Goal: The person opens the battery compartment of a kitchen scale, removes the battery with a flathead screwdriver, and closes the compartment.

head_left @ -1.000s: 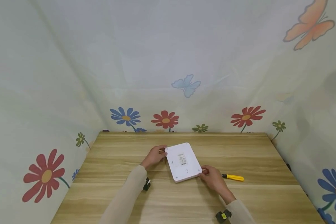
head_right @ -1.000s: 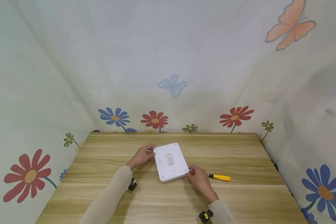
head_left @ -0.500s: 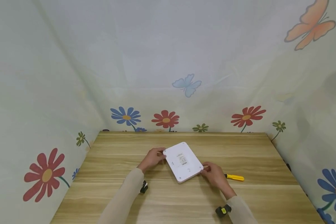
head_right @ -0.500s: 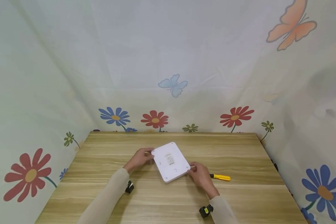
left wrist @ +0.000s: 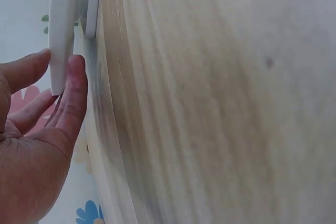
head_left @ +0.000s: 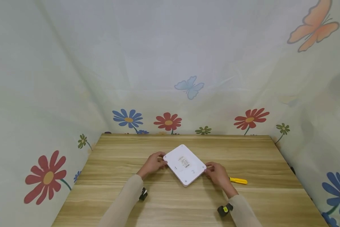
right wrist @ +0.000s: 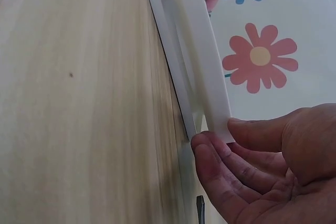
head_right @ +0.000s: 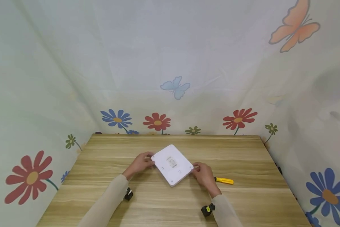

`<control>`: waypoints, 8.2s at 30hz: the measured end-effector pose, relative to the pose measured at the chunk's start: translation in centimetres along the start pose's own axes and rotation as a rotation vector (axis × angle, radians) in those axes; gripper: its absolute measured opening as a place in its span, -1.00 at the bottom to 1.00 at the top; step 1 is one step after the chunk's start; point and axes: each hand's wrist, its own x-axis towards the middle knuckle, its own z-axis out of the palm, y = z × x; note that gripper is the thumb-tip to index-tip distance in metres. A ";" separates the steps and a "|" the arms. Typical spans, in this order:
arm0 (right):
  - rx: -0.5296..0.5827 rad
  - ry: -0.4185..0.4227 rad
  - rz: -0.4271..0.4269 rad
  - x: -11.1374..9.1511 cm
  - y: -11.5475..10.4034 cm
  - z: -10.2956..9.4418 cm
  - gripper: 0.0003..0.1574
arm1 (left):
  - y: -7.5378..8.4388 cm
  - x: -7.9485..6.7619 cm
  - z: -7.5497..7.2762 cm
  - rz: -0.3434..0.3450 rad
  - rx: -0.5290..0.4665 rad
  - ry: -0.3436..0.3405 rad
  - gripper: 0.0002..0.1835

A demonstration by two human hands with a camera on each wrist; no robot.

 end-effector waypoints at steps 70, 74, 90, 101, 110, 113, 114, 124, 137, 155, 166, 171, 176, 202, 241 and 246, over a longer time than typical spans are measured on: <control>0.123 -0.071 0.071 8.9 -0.9 0.2 -0.61 | 1.0 -4.6 2.5 -0.011 0.251 0.102 -0.39; 0.139 -0.067 0.073 9.3 -0.9 0.3 -0.60 | 1.0 -4.5 2.5 -0.007 0.249 0.104 -0.37; 0.052 -0.037 0.056 8.5 -1.5 0.2 -0.57 | 0.7 -3.6 2.2 -0.014 0.087 0.120 -0.42; 0.030 0.003 -0.075 6.3 -2.8 -0.6 -0.60 | 0.4 -1.8 2.4 -0.090 -0.117 0.128 -0.33; 0.054 -0.007 -0.046 4.1 -3.6 -0.4 -0.59 | -0.2 -1.4 2.8 -0.085 -0.149 0.114 -0.31; 0.097 -0.011 -0.022 3.4 -3.7 -0.2 -0.59 | -0.2 -1.4 2.8 -0.083 -0.156 0.121 -0.31; 0.104 -0.009 -0.025 3.2 -3.7 -0.1 -0.59 | -0.2 -1.4 2.8 -0.080 -0.159 0.124 -0.31; 0.118 0.022 -0.098 1.8 -3.8 1.2 -0.68 | -0.1 -1.5 2.9 -0.108 -0.191 0.137 -0.33; 0.124 0.065 -0.158 1.1 -3.4 4.1 -0.76 | -0.6 -1.2 3.0 -0.103 -0.198 0.152 -0.39; 0.133 0.107 -0.123 0.8 -3.6 6.3 -0.69 | -0.3 -1.7 2.8 -0.090 -0.211 0.134 -0.40; 0.099 0.118 -0.136 0.8 -3.9 6.7 -0.64 | -0.4 -1.6 2.8 -0.098 -0.221 0.129 -0.39; 0.083 0.142 -0.155 0.8 -3.7 6.9 -0.62 | -0.6 -1.6 3.0 -0.094 -0.230 0.130 -0.39; 0.063 0.152 -0.158 0.7 -3.6 7.0 -0.63 | -0.6 -1.7 3.1 -0.085 -0.230 0.132 -0.40; -0.112 0.104 -0.190 1.7 -4.1 6.6 -0.78 | -0.1 -1.9 2.9 -0.100 -0.244 0.115 -0.38; -0.319 0.245 -0.483 1.0 -3.8 7.0 -0.90 | 0.0 -2.0 2.9 -0.104 -0.226 0.120 -0.42; -0.317 0.260 -0.507 1.2 -3.7 7.0 -0.92 | -0.1 -2.0 2.8 -0.098 -0.235 0.115 -0.41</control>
